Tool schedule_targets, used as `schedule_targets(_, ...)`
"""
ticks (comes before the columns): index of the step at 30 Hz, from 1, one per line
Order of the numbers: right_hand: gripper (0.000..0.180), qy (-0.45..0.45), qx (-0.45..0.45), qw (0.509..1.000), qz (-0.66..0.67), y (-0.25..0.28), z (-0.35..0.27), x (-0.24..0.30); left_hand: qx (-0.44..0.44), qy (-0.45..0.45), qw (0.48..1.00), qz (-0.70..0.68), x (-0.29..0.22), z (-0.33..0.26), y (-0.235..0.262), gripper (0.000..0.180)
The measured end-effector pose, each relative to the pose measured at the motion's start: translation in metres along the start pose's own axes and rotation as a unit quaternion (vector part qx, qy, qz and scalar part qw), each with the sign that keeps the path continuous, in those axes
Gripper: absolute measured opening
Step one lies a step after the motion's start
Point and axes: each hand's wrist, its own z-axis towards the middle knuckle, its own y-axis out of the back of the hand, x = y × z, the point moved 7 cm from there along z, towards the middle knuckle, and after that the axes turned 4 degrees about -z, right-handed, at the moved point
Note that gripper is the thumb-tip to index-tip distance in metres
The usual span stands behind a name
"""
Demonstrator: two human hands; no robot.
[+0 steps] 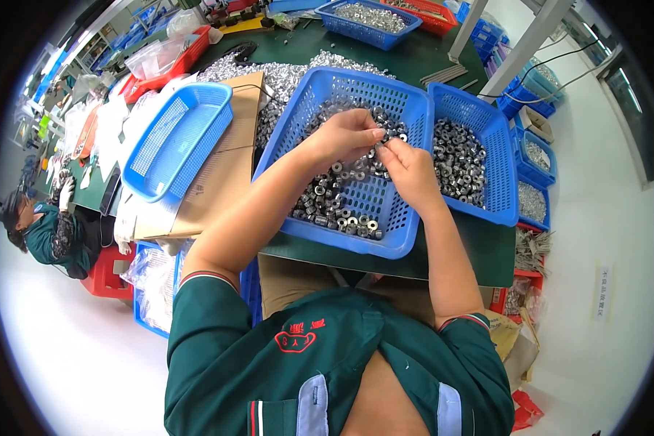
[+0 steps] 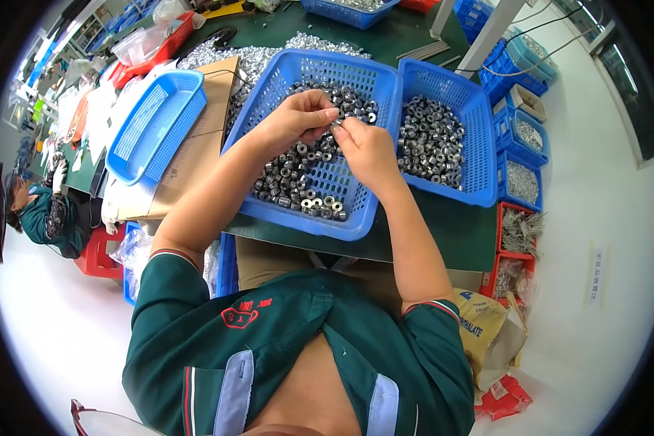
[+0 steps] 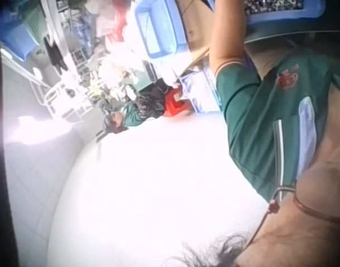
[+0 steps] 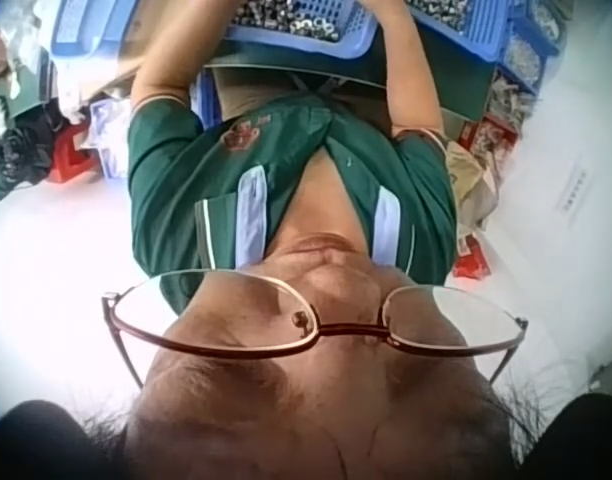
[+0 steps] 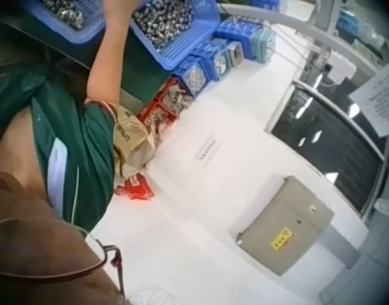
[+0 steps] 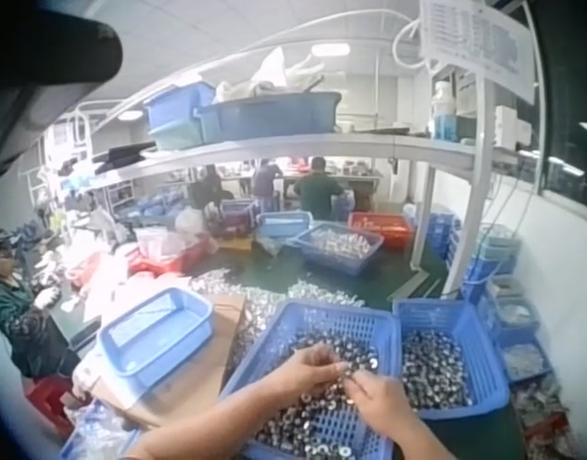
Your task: Sorting and inspecting small metal hardware rings at a workbench.
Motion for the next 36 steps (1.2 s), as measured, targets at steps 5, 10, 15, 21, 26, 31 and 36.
schedule_targets(5, 0.029, -0.102, 0.069, 0.982, 0.145, -0.006, -0.002, -0.012, 0.022, -0.050, 0.998, -0.008, -0.009, -0.004, -0.009, 0.015)
schedule_targets(10, 0.033, -0.089, 0.061, 0.987, 0.120, -0.004, 0.002, -0.011, -0.026, 0.014, 0.998, -0.060, -0.006, -0.001, -0.001, 0.016)
schedule_targets(15, 0.028, -0.113, 0.033, 0.977, 0.176, -0.002, -0.001, -0.014, -0.022, 0.087, 0.973, -0.214, 0.003, -0.002, 0.015, 0.016)
schedule_targets(21, 0.027, -0.092, 0.017, 0.982, 0.162, -0.001, -0.002, -0.014, 0.019, -0.012, 0.911, 0.413, 0.013, 0.005, 0.009, 0.019)
schedule_targets(26, 0.024, -0.064, 0.005, 0.993, 0.096, 0.001, -0.001, -0.012, 0.043, 0.025, 0.712, 0.701, 0.031, -0.008, -0.018, 0.028)
schedule_targets(31, 0.025, -0.050, 0.008, 0.995, 0.083, 0.000, 0.002, -0.011, 0.091, 0.019, 0.636, 0.766, 0.053, -0.003, -0.025, 0.024)
schedule_targets(36, 0.025, -0.030, 0.000, 0.997, 0.074, 0.001, 0.002, -0.003, 0.101, 0.023, 0.640, 0.761, 0.056, -0.003, -0.026, 0.022)
